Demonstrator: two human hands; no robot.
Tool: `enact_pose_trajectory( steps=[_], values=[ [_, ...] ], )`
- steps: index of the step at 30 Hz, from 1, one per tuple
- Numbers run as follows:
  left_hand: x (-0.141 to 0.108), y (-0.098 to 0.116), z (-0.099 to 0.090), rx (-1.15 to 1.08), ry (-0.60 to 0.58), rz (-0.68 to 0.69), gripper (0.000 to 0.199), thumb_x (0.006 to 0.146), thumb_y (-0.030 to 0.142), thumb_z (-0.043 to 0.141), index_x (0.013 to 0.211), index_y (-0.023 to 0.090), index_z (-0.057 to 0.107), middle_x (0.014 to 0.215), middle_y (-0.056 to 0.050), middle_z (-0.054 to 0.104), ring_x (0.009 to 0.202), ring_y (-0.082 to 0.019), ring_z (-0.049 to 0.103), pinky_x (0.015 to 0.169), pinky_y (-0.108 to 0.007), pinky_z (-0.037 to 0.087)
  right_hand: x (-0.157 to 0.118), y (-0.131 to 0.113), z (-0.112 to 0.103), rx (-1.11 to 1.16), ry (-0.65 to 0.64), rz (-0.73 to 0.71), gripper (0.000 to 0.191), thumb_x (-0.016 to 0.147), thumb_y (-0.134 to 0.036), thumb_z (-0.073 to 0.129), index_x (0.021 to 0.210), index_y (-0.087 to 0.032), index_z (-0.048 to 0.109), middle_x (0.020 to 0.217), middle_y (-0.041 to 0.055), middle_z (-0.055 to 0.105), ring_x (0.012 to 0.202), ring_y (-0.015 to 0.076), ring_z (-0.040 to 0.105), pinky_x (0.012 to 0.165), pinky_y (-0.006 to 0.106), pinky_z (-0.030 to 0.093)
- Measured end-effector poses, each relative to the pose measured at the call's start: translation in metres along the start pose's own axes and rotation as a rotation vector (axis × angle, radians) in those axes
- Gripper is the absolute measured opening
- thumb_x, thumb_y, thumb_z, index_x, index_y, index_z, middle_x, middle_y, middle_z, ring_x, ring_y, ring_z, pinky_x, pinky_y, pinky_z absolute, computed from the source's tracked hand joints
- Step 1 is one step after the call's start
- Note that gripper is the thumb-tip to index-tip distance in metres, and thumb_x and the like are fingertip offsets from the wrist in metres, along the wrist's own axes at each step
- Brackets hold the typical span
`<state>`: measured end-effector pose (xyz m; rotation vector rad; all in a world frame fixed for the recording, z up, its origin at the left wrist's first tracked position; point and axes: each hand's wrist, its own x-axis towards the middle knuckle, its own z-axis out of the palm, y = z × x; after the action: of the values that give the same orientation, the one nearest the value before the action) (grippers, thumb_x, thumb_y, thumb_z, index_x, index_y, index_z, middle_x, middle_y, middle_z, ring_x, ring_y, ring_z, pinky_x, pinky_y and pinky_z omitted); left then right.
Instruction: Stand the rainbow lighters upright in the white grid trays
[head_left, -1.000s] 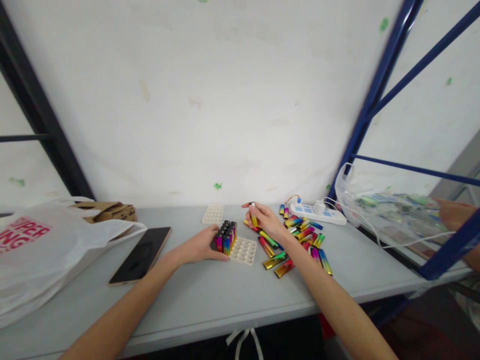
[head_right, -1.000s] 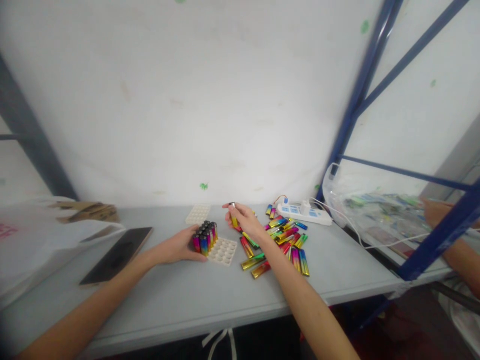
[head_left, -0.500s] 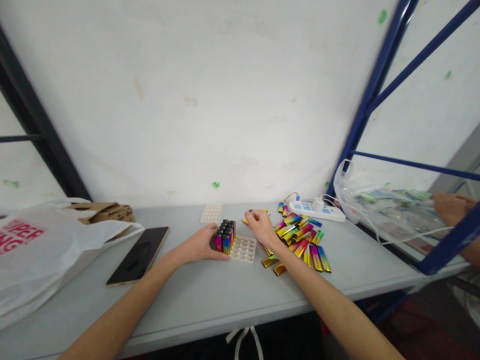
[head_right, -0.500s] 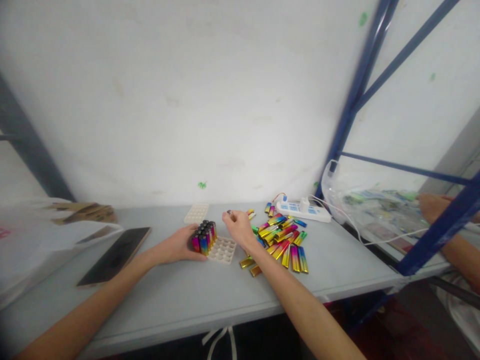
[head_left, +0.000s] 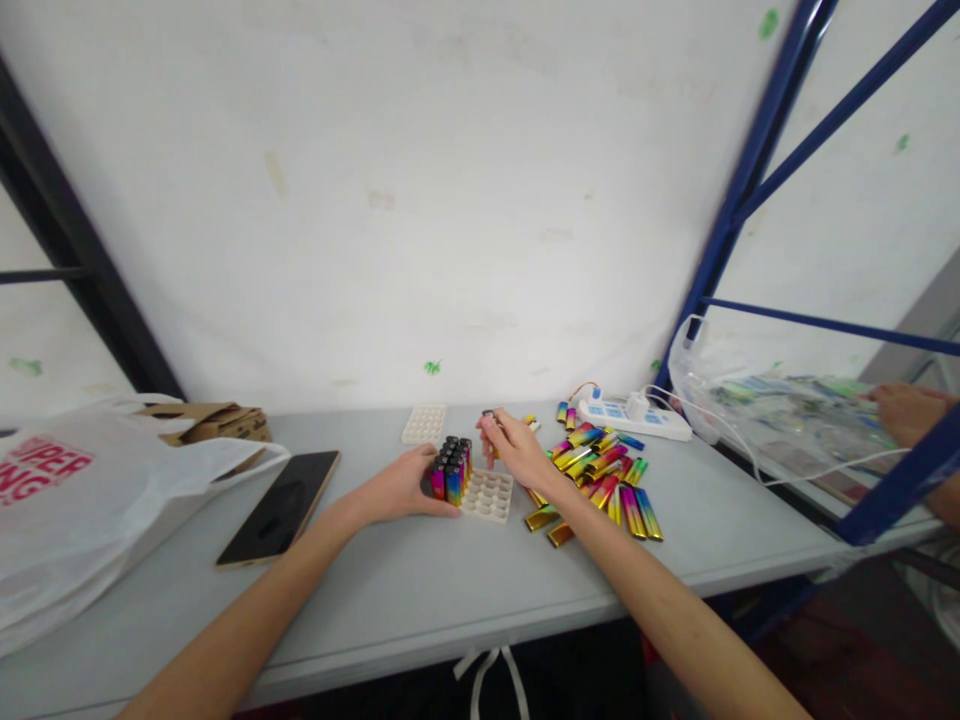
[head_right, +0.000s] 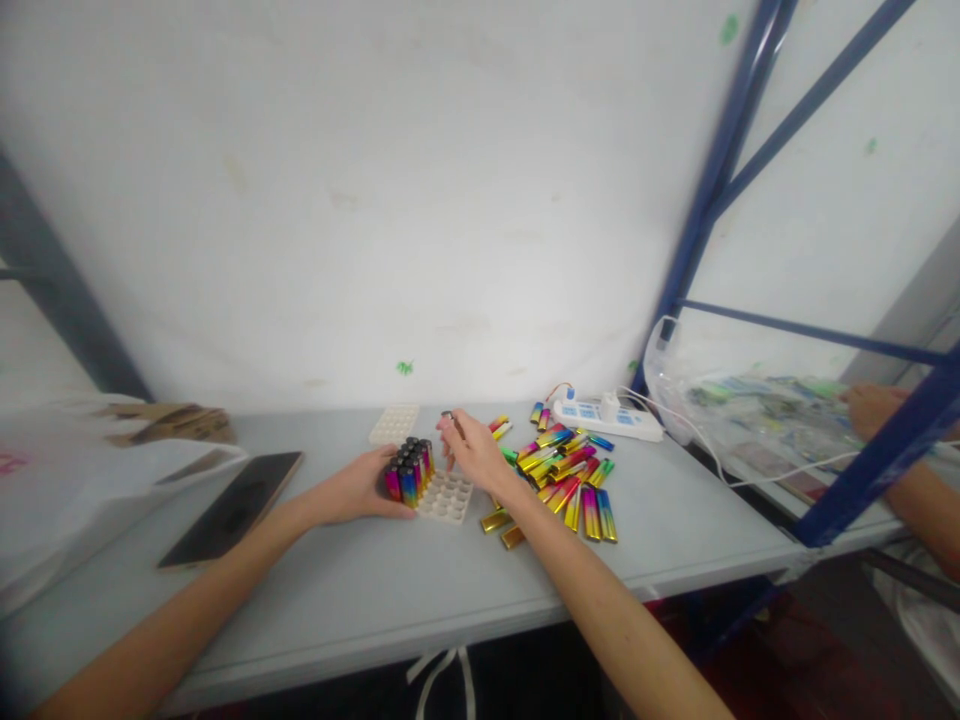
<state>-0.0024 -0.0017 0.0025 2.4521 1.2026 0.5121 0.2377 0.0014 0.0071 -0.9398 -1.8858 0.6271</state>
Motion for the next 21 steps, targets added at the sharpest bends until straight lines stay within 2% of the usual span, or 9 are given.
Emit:
enact_pose_trajectory(
  steps=[3, 7, 11, 16, 21],
  values=[
    [0.0, 0.0, 0.0, -0.018, 0.0, -0.004, 0.068, 0.061, 0.063, 0.085, 0.109, 0.017, 0.069, 0.113, -0.009, 0.07, 0.104, -0.033, 0.065, 0.096, -0.042, 0.052, 0.0, 0.002, -0.001, -0.21, -0.03, -0.121, 0.039, 0.108, -0.046, 0.039, 0.085, -0.02, 0.057, 0.089, 0.004, 0.061, 0.084, 0.017, 0.057, 0.079, 0.029, 0.043],
    [0.0, 0.002, -0.001, -0.026, -0.003, -0.018, 0.067, 0.061, 0.062, 0.085, 0.109, 0.017, 0.069, 0.113, -0.009, 0.07, 0.103, -0.032, 0.065, 0.096, -0.041, 0.052, 0.0, 0.005, -0.001, -0.386, -0.082, -0.103, 0.038, 0.109, -0.041, 0.04, 0.08, -0.02, 0.053, 0.071, -0.0014, 0.054, 0.068, 0.0148, 0.051, 0.07, 0.028, 0.035],
    [0.0, 0.003, -0.002, -0.024, -0.005, -0.018, 0.068, 0.061, 0.062, 0.085, 0.11, 0.017, 0.069, 0.114, -0.009, 0.07, 0.105, -0.033, 0.065, 0.097, -0.041, 0.051, 0.0, 0.006, -0.006, -0.437, -0.127, -0.083, 0.034, 0.107, -0.04, 0.048, 0.08, -0.02, 0.053, 0.066, -0.0026, 0.054, 0.062, 0.0134, 0.048, 0.064, 0.027, 0.03],
    [0.0, -0.001, 0.0, -0.007, -0.023, -0.014, 0.071, 0.063, 0.063, 0.085, 0.113, 0.017, 0.068, 0.116, -0.01, 0.068, 0.107, -0.032, 0.064, 0.098, -0.041, 0.051, 0.0, 0.0, -0.017, -0.375, -0.232, -0.052, 0.028, 0.103, -0.037, 0.055, 0.083, -0.018, 0.056, 0.071, 0.0002, 0.064, 0.065, 0.0142, 0.056, 0.063, 0.025, 0.032],
    [0.001, -0.003, 0.001, -0.02, -0.013, -0.008, 0.07, 0.062, 0.063, 0.085, 0.113, 0.018, 0.069, 0.117, -0.008, 0.069, 0.108, -0.033, 0.063, 0.099, -0.041, 0.05, 0.0, -0.003, -0.022, -0.327, -0.267, -0.048, 0.03, 0.1, -0.035, 0.06, 0.076, -0.018, 0.056, 0.069, 0.0006, 0.067, 0.062, 0.0139, 0.057, 0.061, 0.024, 0.034]
  ],
)
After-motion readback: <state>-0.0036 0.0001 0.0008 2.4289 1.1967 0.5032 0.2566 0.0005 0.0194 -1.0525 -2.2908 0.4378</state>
